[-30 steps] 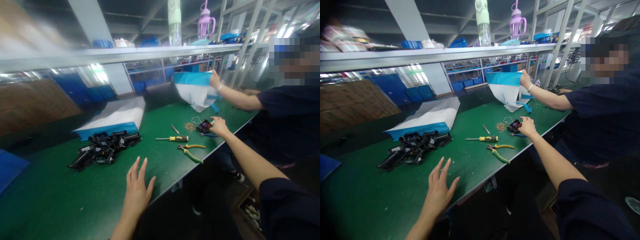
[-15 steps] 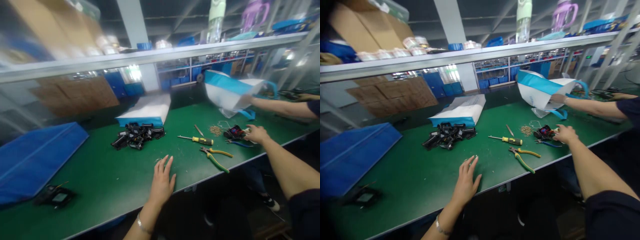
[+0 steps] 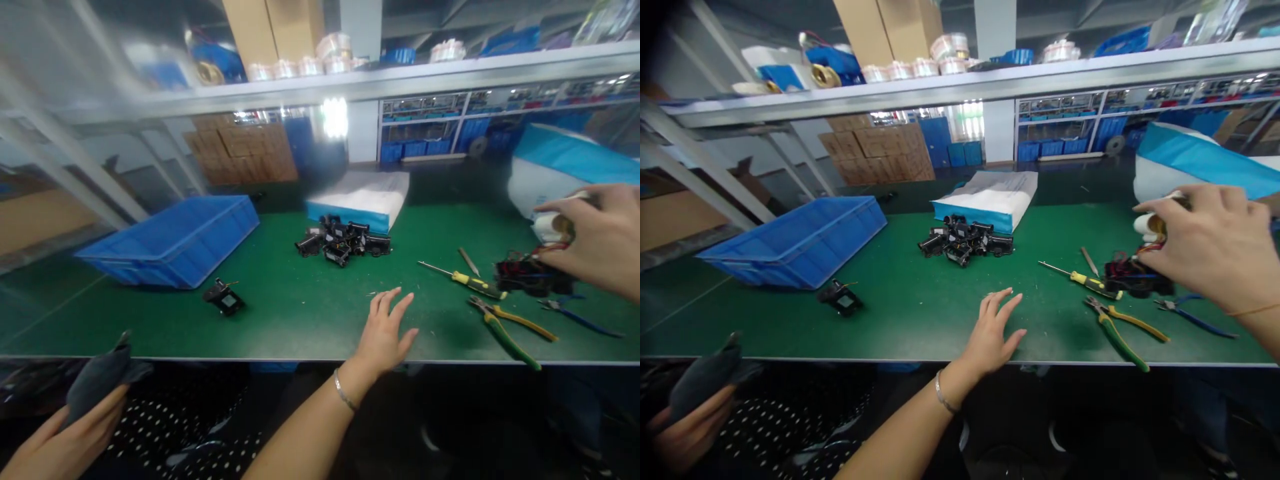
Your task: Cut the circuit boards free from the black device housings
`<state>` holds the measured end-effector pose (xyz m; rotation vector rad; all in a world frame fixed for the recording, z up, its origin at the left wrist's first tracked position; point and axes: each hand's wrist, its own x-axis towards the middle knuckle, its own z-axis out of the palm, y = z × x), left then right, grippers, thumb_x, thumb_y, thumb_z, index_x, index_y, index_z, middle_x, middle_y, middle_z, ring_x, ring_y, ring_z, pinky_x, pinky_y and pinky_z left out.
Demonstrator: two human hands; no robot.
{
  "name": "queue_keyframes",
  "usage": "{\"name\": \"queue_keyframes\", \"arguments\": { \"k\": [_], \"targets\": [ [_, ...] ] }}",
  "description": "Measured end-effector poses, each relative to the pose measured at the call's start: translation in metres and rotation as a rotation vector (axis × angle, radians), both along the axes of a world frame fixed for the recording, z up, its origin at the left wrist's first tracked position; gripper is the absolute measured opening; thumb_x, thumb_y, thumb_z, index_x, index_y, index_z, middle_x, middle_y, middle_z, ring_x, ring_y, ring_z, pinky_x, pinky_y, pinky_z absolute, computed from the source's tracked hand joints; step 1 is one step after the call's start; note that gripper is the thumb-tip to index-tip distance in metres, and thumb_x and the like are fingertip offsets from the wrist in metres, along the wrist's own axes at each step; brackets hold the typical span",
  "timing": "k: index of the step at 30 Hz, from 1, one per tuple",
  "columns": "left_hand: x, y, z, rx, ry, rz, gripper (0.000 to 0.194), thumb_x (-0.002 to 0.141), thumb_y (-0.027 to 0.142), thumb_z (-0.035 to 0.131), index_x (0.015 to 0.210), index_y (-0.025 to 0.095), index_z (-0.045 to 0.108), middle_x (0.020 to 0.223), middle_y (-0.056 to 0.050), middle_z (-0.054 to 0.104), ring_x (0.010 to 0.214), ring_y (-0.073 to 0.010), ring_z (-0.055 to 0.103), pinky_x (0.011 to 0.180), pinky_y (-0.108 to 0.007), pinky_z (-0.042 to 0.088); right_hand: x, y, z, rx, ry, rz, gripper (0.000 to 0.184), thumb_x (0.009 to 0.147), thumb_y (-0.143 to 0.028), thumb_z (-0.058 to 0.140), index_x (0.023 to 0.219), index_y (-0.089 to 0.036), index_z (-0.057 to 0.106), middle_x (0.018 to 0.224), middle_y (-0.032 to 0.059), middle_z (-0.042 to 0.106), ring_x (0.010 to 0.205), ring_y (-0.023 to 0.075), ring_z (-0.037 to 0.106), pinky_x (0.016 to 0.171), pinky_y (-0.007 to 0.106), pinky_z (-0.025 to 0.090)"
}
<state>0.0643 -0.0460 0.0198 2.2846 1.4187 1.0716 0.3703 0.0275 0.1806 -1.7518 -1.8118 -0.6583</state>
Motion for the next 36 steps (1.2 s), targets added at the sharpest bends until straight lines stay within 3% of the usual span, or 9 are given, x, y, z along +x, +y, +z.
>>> {"name": "queue_keyframes", "arguments": {
  "k": [3, 7, 12, 16, 19, 22, 26, 30, 36],
  "targets": [
    [-0.005, -0.003, 0.011, 0.048, -0.084, 0.002, 0.076, 0.079, 0.045, 0.065, 0.145, 0.03, 0.03, 0.154, -0.009, 0.023, 0.141, -0.0281, 0.022, 0.114, -0.053, 0.027, -0.058, -0.021, 0.001, -0.05, -0.33, 0.262, 0.062, 0.065, -0.043, 0.08, 0.12, -0.022, 0.061, 0.126, 0.0174, 0.05, 0.12, 0.0392, 0.04, 0.085, 0.049, 0.033],
    [-0.026, 0.004, 0.022, 0.083, -0.053, 0.068, 0.078, 0.067, 0.046, 0.077, 0.136, 0.033, 0.044, 0.153, -0.005, 0.03, 0.143, -0.0332, 0.016, 0.115, -0.061, 0.016, -0.12, -0.039, -0.013, -0.069, -0.376, 0.476, 0.049, 0.068, -0.032, 0.073, 0.114, -0.023, 0.061, 0.12, 0.0121, 0.053, 0.111, 0.0342, 0.044, 0.082, 0.046, 0.036],
    [-0.051, 0.015, 0.013, -0.075, -0.133, -0.023, 0.04, 0.065, 0.017, 0.073, 0.103, 0.024, 0.061, 0.114, -0.003, 0.059, 0.106, -0.0175, 0.057, 0.096, -0.031, 0.047, -0.159, -0.051, -0.021, -0.031, -0.332, 0.612, 0.037, 0.071, -0.027, 0.067, 0.108, -0.025, 0.061, 0.124, 0.0095, 0.052, 0.116, 0.034, 0.041, 0.089, 0.049, 0.034],
    [-0.065, 0.014, 0.012, -0.006, -0.134, 0.19, 0.021, 0.07, 0.016, 0.066, 0.089, 0.023, 0.06, 0.106, -0.002, 0.052, 0.095, -0.0142, 0.057, 0.086, -0.026, 0.049, -0.145, -0.042, -0.032, -0.082, -0.315, 0.544, 0.037, 0.07, -0.025, 0.064, 0.107, -0.023, 0.063, 0.123, 0.0107, 0.052, 0.115, 0.0352, 0.041, 0.089, 0.049, 0.032],
    [-0.073, 0.012, 0.014, 0.022, 0.008, 0.327, 0.021, 0.071, 0.017, 0.066, 0.089, 0.025, 0.058, 0.109, -0.001, 0.05, 0.1, -0.0169, 0.054, 0.079, -0.027, 0.05, -0.122, -0.027, -0.061, -0.259, -0.307, 0.469, 0.043, 0.067, -0.028, 0.064, 0.109, -0.025, 0.064, 0.119, 0.0108, 0.054, 0.11, 0.0348, 0.044, 0.085, 0.048, 0.033],
    [-0.071, 0.011, 0.012, 0.005, 0.207, 0.324, 0.023, 0.071, 0.018, 0.068, 0.09, 0.027, 0.058, 0.112, -0.001, 0.05, 0.101, -0.0188, 0.052, 0.073, -0.028, 0.05, -0.104, -0.015, -0.1, -0.479, -0.261, 0.436, 0.048, 0.064, -0.037, 0.067, 0.11, -0.028, 0.065, 0.114, 0.0099, 0.057, 0.104, 0.0334, 0.047, 0.081, 0.045, 0.035],
    [-0.058, 0.006, 0.008, 0.004, 0.407, 0.316, 0.024, 0.074, 0.018, 0.066, 0.095, 0.028, 0.057, 0.119, -0.002, 0.051, 0.102, -0.0204, 0.05, 0.071, -0.029, 0.051, -0.096, -0.01, -0.142, -0.565, -0.142, 0.397, 0.048, 0.07, -0.056, 0.064, 0.109, -0.028, 0.066, 0.11, 0.0108, 0.058, 0.103, 0.0336, 0.048, 0.08, 0.044, 0.036],
    [-0.045, -0.012, 0.012, 0.037, 0.556, 0.267, 0.025, 0.079, 0.029, 0.065, 0.103, 0.026, 0.058, 0.131, -0.004, 0.049, 0.106, -0.0238, 0.048, 0.076, -0.034, 0.051, -0.091, -0.012, -0.168, -0.546, -0.044, 0.405, 0.059, 0.07, -0.072, 0.06, 0.11, -0.029, 0.066, 0.108, 0.0114, 0.058, 0.104, 0.0335, 0.048, 0.081, 0.044, 0.037],
    [-0.026, -0.03, 0.015, 0.042, 0.568, 0.199, 0.048, 0.082, 0.064, 0.049, 0.092, 0.02, 0.064, 0.143, -0.006, 0.045, 0.114, -0.0328, 0.045, 0.083, -0.047, 0.046, -0.084, -0.016, -0.191, -0.418, 0.046, 0.427, 0.064, 0.073, -0.072, 0.059, 0.12, -0.029, 0.063, 0.117, 0.0117, 0.056, 0.11, 0.0325, 0.046, 0.088, 0.044, 0.035]
  ]
}}
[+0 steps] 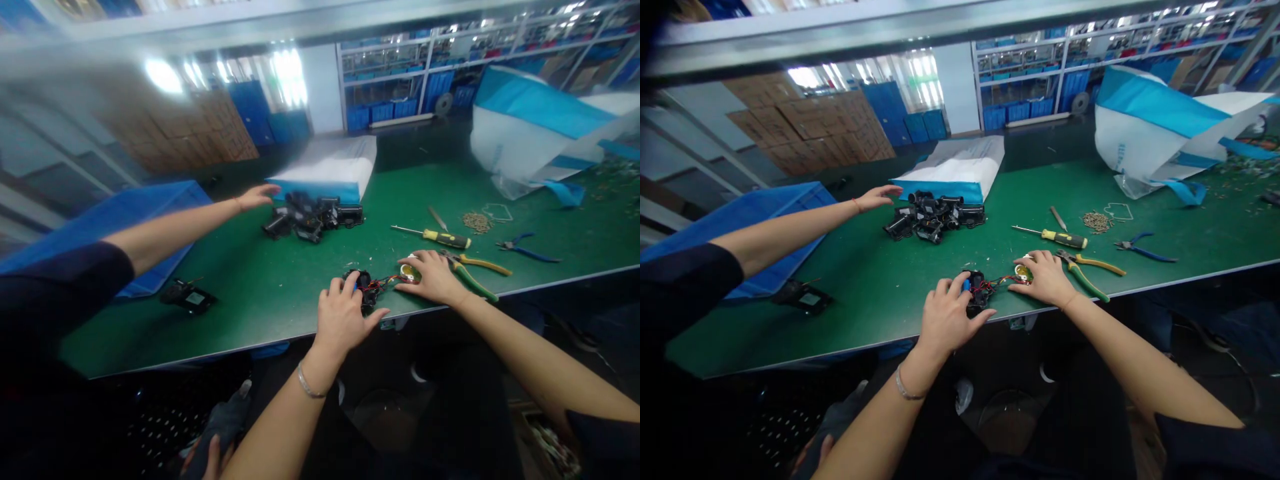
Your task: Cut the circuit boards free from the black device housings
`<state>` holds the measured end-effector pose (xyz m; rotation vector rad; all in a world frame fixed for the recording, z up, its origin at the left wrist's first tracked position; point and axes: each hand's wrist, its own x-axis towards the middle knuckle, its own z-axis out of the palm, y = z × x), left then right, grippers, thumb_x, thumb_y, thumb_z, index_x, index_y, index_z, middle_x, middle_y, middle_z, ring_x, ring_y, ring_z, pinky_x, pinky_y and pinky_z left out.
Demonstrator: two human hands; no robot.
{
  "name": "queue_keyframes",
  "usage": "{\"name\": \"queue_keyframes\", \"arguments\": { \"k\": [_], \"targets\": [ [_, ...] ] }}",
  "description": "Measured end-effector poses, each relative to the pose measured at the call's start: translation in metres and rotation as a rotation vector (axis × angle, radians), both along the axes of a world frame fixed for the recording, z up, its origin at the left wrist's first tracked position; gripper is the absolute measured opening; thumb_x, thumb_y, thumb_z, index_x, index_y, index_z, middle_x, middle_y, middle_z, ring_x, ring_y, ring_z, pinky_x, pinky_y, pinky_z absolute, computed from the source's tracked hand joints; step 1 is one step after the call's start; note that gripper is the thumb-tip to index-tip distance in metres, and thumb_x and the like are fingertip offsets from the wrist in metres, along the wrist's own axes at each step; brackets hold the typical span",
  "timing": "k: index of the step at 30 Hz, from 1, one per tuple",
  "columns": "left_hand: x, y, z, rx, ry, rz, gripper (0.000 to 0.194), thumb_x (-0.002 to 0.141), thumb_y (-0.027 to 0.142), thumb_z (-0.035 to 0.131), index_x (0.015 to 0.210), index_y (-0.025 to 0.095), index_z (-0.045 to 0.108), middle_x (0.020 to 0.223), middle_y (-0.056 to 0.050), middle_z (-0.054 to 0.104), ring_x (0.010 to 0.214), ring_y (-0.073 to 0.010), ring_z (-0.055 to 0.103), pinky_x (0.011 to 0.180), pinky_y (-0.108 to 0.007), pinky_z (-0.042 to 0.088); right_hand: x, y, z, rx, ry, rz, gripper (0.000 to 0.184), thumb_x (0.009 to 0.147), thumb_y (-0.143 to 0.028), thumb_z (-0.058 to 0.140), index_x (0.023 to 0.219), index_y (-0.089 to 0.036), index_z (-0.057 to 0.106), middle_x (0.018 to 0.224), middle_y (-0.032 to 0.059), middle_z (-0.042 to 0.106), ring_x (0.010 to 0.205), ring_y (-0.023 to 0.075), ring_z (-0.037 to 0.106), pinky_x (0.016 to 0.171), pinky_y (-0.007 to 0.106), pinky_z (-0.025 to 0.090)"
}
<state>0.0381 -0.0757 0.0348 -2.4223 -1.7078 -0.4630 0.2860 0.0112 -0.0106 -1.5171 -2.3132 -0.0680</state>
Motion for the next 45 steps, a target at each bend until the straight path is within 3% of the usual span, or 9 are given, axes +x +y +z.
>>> {"name": "queue_keyframes", "arguments": {
  "k": [5, 9, 12, 17, 24, 32, 35, 39, 45],
  "targets": [
    [0.014, 0.025, -0.003, -0.007, -0.153, -0.055, 0.015, 0.083, 0.03, 0.059, 0.097, 0.023, 0.062, 0.133, -0.002, 0.056, 0.128, -0.0268, 0.039, 0.101, -0.045, 0.036, -0.001, -0.001, -0.004, 0.016, 0.048, 0.01, 0.06, 0.076, -0.07, 0.057, 0.12, -0.029, 0.063, 0.118, 0.0117, 0.056, 0.112, 0.0317, 0.045, 0.089, 0.043, 0.035],
    [0.015, 0.04, -0.009, -0.116, -0.236, -0.152, 0.026, 0.078, 0.012, 0.058, 0.099, 0.027, 0.062, 0.115, 0.002, 0.065, 0.123, -0.0195, 0.046, 0.103, -0.04, 0.034, -0.001, -0.001, -0.005, 0.024, 0.051, -0.032, 0.055, 0.079, -0.067, 0.056, 0.118, -0.029, 0.064, 0.117, 0.0113, 0.057, 0.11, 0.0317, 0.045, 0.088, 0.044, 0.036],
    [0.011, 0.04, -0.011, -0.174, -0.266, -0.198, 0.018, 0.081, 0.022, 0.062, 0.098, 0.028, 0.062, 0.113, 0.0, 0.066, 0.124, -0.0191, 0.047, 0.104, -0.041, 0.031, -0.001, 0.001, -0.007, 0.021, 0.048, -0.123, 0.052, 0.081, -0.064, 0.055, 0.118, -0.029, 0.065, 0.117, 0.0116, 0.057, 0.109, 0.0325, 0.046, 0.086, 0.044, 0.037],
    [0.012, 0.032, -0.014, -0.188, -0.259, -0.175, 0.056, 0.063, 0.041, 0.081, 0.112, 0.025, 0.059, 0.121, -0.006, 0.063, 0.13, -0.0254, 0.041, 0.102, -0.047, 0.03, 0.0, 0.004, -0.009, 0.004, 0.059, -0.178, 0.054, 0.079, -0.065, 0.058, 0.12, -0.03, 0.064, 0.12, 0.0115, 0.056, 0.11, 0.0336, 0.046, 0.084, 0.045, 0.039],
    [0.019, 0.026, -0.022, -0.163, -0.247, -0.222, 0.014, 0.076, 0.027, 0.071, 0.089, 0.034, 0.071, 0.106, 0.003, 0.067, 0.123, -0.0243, 0.043, 0.104, -0.05, 0.028, 0.002, 0.005, -0.003, -0.038, 0.052, -0.144, 0.06, 0.072, -0.06, 0.066, 0.124, -0.032, 0.06, 0.12, 0.0108, 0.056, 0.112, 0.0334, 0.046, 0.086, 0.047, 0.04],
    [0.019, 0.019, -0.016, -0.164, -0.151, -0.25, 0.02, 0.087, 0.028, 0.057, 0.093, 0.039, 0.073, 0.114, 0.001, 0.063, 0.114, -0.0236, 0.043, 0.106, -0.053, 0.028, 0.013, -0.009, 0.009, -0.114, 0.001, 0.001, 0.099, 0.063, -0.076, 0.063, 0.145, -0.027, 0.037, 0.147, 0.0168, 0.036, 0.129, 0.0405, 0.034, 0.1, 0.058, 0.032],
    [0.019, 0.019, -0.015, -0.179, -0.139, -0.237, 0.016, 0.085, 0.032, 0.06, 0.093, 0.037, 0.073, 0.114, 0.0, 0.064, 0.114, -0.0243, 0.044, 0.108, -0.054, 0.026, 0.034, -0.024, 0.014, -0.102, 0.026, 0.025, 0.096, 0.069, -0.074, 0.061, 0.148, -0.028, 0.031, 0.151, 0.0135, 0.031, 0.134, 0.0385, 0.03, 0.104, 0.056, 0.029],
    [0.02, 0.018, -0.013, -0.177, -0.16, -0.224, 0.02, 0.081, 0.047, 0.063, 0.094, 0.035, 0.073, 0.118, -0.001, 0.06, 0.116, -0.0246, 0.044, 0.11, -0.052, 0.025, 0.074, -0.032, 0.006, 0.005, 0.037, -0.224, 0.069, 0.087, -0.063, 0.044, 0.143, -0.024, 0.04, 0.148, 0.0146, 0.035, 0.135, 0.0364, 0.03, 0.105, 0.055, 0.027],
    [0.019, 0.016, -0.01, -0.171, -0.121, -0.198, 0.019, 0.086, 0.041, 0.057, 0.095, 0.034, 0.073, 0.138, -0.003, 0.047, 0.125, -0.0259, 0.039, 0.105, -0.051, 0.031, 0.095, -0.032, -0.019, 0.032, -0.106, -0.468, 0.066, 0.09, -0.058, 0.039, 0.139, -0.014, 0.047, 0.129, 0.0245, 0.05, 0.117, 0.0428, 0.045, 0.093, 0.061, 0.035]
  ]
}}
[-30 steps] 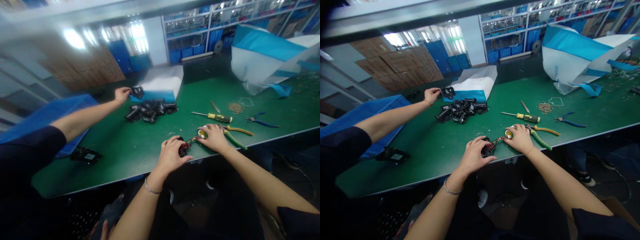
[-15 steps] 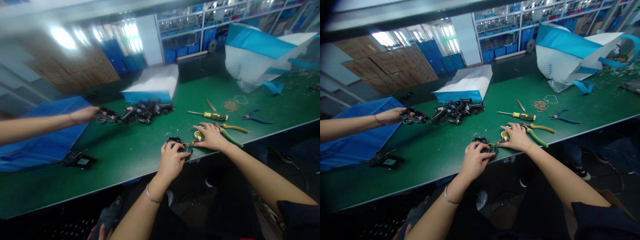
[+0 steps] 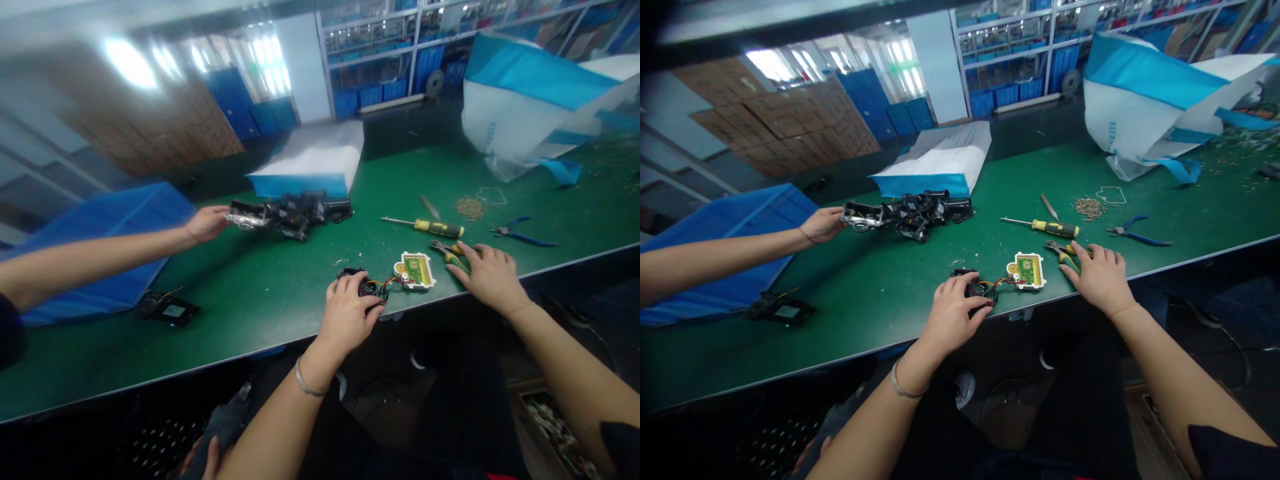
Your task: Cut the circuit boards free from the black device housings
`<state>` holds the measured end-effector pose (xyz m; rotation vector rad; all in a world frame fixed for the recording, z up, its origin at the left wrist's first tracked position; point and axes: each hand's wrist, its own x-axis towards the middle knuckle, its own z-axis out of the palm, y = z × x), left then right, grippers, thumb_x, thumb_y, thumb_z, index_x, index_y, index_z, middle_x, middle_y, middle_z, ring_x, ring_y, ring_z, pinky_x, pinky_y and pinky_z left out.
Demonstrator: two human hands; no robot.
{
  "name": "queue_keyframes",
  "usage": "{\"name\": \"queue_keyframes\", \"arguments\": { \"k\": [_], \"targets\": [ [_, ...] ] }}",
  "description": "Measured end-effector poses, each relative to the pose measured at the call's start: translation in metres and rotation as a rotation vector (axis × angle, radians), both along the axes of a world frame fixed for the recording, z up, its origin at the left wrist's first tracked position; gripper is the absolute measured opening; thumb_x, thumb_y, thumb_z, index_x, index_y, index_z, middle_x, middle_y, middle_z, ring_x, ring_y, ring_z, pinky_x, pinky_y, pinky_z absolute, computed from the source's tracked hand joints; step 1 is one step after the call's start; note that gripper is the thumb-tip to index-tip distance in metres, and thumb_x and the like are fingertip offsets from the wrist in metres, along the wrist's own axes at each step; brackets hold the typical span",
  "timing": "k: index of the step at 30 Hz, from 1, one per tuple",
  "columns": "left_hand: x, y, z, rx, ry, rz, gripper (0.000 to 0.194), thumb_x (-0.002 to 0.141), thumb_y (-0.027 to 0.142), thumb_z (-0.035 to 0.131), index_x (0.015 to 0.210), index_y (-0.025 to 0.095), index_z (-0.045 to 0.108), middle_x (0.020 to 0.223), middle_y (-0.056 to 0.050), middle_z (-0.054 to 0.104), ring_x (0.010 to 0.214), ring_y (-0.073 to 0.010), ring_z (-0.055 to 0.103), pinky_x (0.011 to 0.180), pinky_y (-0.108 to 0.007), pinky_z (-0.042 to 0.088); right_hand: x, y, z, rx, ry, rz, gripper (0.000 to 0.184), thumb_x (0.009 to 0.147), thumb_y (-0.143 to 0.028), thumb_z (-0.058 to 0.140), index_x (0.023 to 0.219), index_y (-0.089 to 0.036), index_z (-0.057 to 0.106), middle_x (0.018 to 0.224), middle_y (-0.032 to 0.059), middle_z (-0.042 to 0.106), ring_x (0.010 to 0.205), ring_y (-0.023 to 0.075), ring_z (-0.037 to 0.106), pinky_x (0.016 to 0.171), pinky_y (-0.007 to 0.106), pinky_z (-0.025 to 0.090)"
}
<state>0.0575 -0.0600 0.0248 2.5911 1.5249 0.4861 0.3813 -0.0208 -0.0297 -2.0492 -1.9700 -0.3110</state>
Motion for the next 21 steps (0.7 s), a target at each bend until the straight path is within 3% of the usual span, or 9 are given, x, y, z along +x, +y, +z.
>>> {"name": "queue_keyframes", "arguments": {
  "k": [3, 5, 8, 10, 12, 15, 18, 21],
  "targets": [
    [0.0, 0.0, 0.001, 0.009, 0.07, 0.007, 0.019, 0.083, 0.034, 0.062, 0.099, 0.035, 0.072, 0.14, -0.003, 0.046, 0.124, -0.0288, 0.039, 0.099, -0.053, 0.033, -0.004, -0.007, 0.004, -0.007, 0.078, -0.023, 0.063, 0.092, -0.053, 0.035, 0.137, -0.011, 0.049, 0.122, 0.0262, 0.052, 0.112, 0.0434, 0.047, 0.088, 0.059, 0.04],
    [0.001, -0.001, 0.002, 0.019, 0.105, 0.018, 0.021, 0.083, 0.031, 0.061, 0.101, 0.036, 0.071, 0.139, -0.003, 0.048, 0.121, -0.0298, 0.04, 0.095, -0.054, 0.034, -0.009, -0.016, 0.015, -0.031, 0.276, -0.029, 0.063, 0.092, -0.053, 0.037, 0.134, -0.009, 0.052, 0.119, 0.0259, 0.054, 0.113, 0.0423, 0.048, 0.093, 0.059, 0.039],
    [0.002, -0.001, 0.003, 0.031, 0.139, 0.025, 0.021, 0.086, 0.03, 0.056, 0.1, 0.034, 0.071, 0.139, -0.005, 0.049, 0.118, -0.0305, 0.042, 0.091, -0.054, 0.036, -0.024, -0.037, 0.038, -0.215, 0.935, -0.025, 0.059, 0.092, -0.056, 0.037, 0.126, -0.012, 0.057, 0.113, 0.0209, 0.06, 0.106, 0.035, 0.057, 0.093, 0.05, 0.045],
    [0.003, -0.001, 0.004, 0.034, 0.148, 0.016, 0.021, 0.087, 0.031, 0.054, 0.1, 0.033, 0.071, 0.139, -0.005, 0.049, 0.117, -0.0305, 0.043, 0.089, -0.053, 0.037, -0.042, -0.056, 0.052, -0.459, 1.447, 0.023, 0.054, 0.091, -0.057, 0.04, 0.122, -0.017, 0.058, 0.11, 0.0164, 0.063, 0.1, 0.0307, 0.061, 0.087, 0.045, 0.051],
    [0.002, 0.0, 0.005, 0.033, 0.145, 0.008, 0.021, 0.087, 0.031, 0.054, 0.1, 0.033, 0.07, 0.138, -0.005, 0.05, 0.116, -0.0304, 0.043, 0.087, -0.051, 0.038, -0.062, -0.075, 0.061, -0.691, 1.734, 0.101, 0.045, 0.089, -0.053, 0.05, 0.117, -0.02, 0.06, 0.109, 0.013, 0.065, 0.1, 0.0282, 0.062, 0.084, 0.041, 0.053],
    [0.002, 0.0, 0.007, 0.038, 0.123, 0.01, 0.018, 0.084, 0.035, 0.06, 0.098, 0.031, 0.071, 0.136, -0.004, 0.053, 0.118, -0.0312, 0.043, 0.09, -0.053, 0.036, -0.087, -0.094, 0.059, -0.834, 1.757, 0.135, 0.035, 0.084, -0.044, 0.063, 0.107, -0.018, 0.064, 0.104, 0.0101, 0.066, 0.1, 0.0253, 0.062, 0.087, 0.039, 0.053],
    [0.003, 0.001, 0.007, 0.05, 0.076, -0.015, 0.015, 0.081, 0.038, 0.064, 0.089, 0.028, 0.071, 0.13, -0.003, 0.059, 0.121, -0.0301, 0.043, 0.1, -0.055, 0.03, -0.1, -0.099, 0.047, -0.798, 1.654, 0.115, 0.039, 0.081, -0.047, 0.066, 0.106, -0.017, 0.065, 0.103, 0.0091, 0.066, 0.098, 0.0242, 0.062, 0.087, 0.039, 0.053],
    [0.004, 0.005, 0.006, 0.036, 0.016, -0.043, 0.013, 0.087, 0.034, 0.058, 0.087, 0.025, 0.068, 0.118, -0.002, 0.067, 0.113, -0.023, 0.053, 0.107, -0.052, 0.024, -0.103, -0.095, 0.038, -0.741, 1.547, 0.124, 0.045, 0.079, -0.051, 0.066, 0.107, -0.016, 0.064, 0.099, 0.0085, 0.066, 0.093, 0.0237, 0.063, 0.083, 0.038, 0.054]
  ]
}}
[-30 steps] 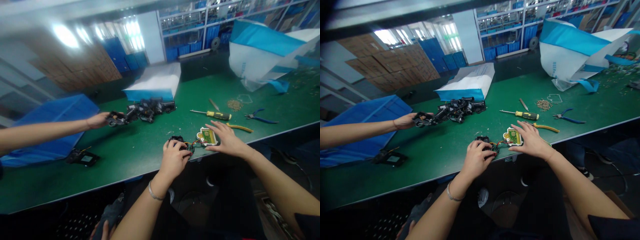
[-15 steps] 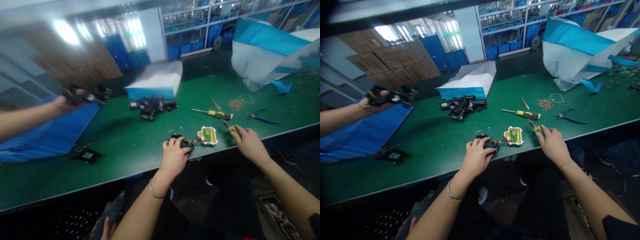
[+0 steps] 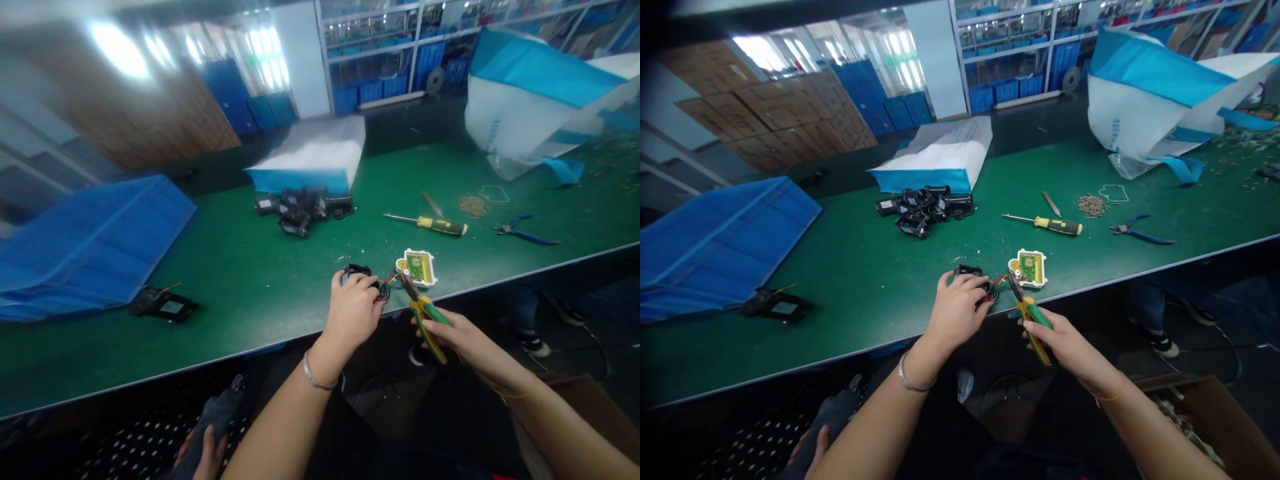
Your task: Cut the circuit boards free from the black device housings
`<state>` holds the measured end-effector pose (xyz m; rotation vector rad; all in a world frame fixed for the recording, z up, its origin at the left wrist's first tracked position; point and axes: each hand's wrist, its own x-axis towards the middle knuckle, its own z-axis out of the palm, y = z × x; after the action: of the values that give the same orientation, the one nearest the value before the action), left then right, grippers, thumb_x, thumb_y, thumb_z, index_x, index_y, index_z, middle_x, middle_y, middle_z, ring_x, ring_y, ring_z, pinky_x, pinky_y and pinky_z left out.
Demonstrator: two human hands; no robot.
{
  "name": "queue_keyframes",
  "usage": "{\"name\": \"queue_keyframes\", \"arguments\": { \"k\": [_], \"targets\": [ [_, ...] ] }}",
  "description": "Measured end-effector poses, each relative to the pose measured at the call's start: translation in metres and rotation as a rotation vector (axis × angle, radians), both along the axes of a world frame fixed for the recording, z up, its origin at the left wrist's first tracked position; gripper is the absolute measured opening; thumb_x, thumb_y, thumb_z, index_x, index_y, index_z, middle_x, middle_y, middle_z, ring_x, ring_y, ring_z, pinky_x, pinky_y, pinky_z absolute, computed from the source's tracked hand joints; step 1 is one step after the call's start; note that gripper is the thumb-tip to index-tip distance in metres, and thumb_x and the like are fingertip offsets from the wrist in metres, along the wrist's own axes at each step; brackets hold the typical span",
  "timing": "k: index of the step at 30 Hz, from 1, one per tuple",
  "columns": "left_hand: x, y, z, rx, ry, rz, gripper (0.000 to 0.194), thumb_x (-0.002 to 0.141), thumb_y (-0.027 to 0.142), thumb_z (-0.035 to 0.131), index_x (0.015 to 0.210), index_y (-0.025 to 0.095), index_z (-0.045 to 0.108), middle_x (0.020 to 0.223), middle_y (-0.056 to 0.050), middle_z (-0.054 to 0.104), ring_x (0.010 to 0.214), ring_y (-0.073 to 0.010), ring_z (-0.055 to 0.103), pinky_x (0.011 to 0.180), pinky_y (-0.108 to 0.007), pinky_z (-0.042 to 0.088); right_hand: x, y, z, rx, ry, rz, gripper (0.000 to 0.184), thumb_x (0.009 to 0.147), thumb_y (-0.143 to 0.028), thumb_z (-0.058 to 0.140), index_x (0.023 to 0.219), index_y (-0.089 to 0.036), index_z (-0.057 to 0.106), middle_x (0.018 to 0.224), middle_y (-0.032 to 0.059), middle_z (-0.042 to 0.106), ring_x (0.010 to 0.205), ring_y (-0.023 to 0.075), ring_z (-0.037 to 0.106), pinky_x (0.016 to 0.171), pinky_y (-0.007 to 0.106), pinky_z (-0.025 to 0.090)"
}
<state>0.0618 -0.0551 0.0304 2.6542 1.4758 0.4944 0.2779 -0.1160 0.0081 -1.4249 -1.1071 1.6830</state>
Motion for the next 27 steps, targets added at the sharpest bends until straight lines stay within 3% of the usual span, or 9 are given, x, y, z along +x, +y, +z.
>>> {"name": "queue_keyframes", "arguments": {
  "k": [4, 7, 11, 17, 27],
  "targets": [
    [0.001, 0.011, 0.0, -0.032, 0.0, 0.111, 0.023, 0.094, 0.037, 0.045, 0.091, 0.022, 0.061, 0.088, -0.003, 0.072, 0.085, -0.0175, 0.064, 0.1, -0.041, 0.035, 0.001, 0.008, -0.002, 0.091, -0.145, -0.007, 0.049, 0.081, -0.053, 0.061, 0.111, -0.015, 0.063, 0.091, 0.0074, 0.067, 0.083, 0.0224, 0.064, 0.079, 0.037, 0.053],
    [0.002, 0.021, 0.0, -0.019, 0.027, 0.236, 0.024, 0.096, 0.038, 0.041, 0.093, 0.02, 0.056, 0.079, -0.004, 0.072, 0.08, -0.0176, 0.066, 0.091, -0.035, 0.04, 0.006, 0.012, -0.002, 0.178, -0.234, 0.001, 0.049, 0.083, -0.053, 0.058, 0.114, -0.016, 0.063, 0.094, 0.0076, 0.068, 0.089, 0.0248, 0.063, 0.082, 0.037, 0.051],
    [0.003, 0.028, 0.004, -0.043, 0.005, 0.323, 0.019, 0.097, 0.035, 0.039, 0.099, 0.019, 0.05, 0.07, -0.001, 0.071, 0.077, -0.0177, 0.067, 0.085, -0.031, 0.042, 0.013, 0.01, -0.003, 0.286, -0.317, 0.133, 0.046, 0.087, -0.052, 0.053, 0.115, -0.019, 0.064, 0.102, 0.0066, 0.068, 0.098, 0.0266, 0.061, 0.092, 0.039, 0.046],
    [-0.001, 0.028, 0.009, -0.087, -0.021, 0.34, 0.017, 0.096, 0.036, 0.04, 0.097, 0.022, 0.049, 0.072, -0.001, 0.072, 0.081, -0.0197, 0.068, 0.081, -0.031, 0.044, 0.002, -0.001, 0.006, 0.34, -0.323, 0.333, 0.045, 0.09, -0.047, 0.051, 0.128, -0.025, 0.058, 0.113, 0.0026, 0.066, 0.104, 0.0255, 0.059, 0.096, 0.037, 0.043],
    [-0.003, 0.027, 0.009, -0.109, -0.042, 0.284, 0.014, 0.096, 0.034, 0.042, 0.094, 0.023, 0.049, 0.074, 0.001, 0.073, 0.081, -0.0199, 0.069, 0.08, -0.031, 0.044, -0.019, 0.0, 0.002, 0.43, -0.648, 0.31, 0.049, 0.092, -0.043, 0.044, 0.135, -0.02, 0.049, 0.122, 0.012, 0.059, 0.113, 0.0277, 0.055, 0.099, 0.042, 0.041]
  ]
}}
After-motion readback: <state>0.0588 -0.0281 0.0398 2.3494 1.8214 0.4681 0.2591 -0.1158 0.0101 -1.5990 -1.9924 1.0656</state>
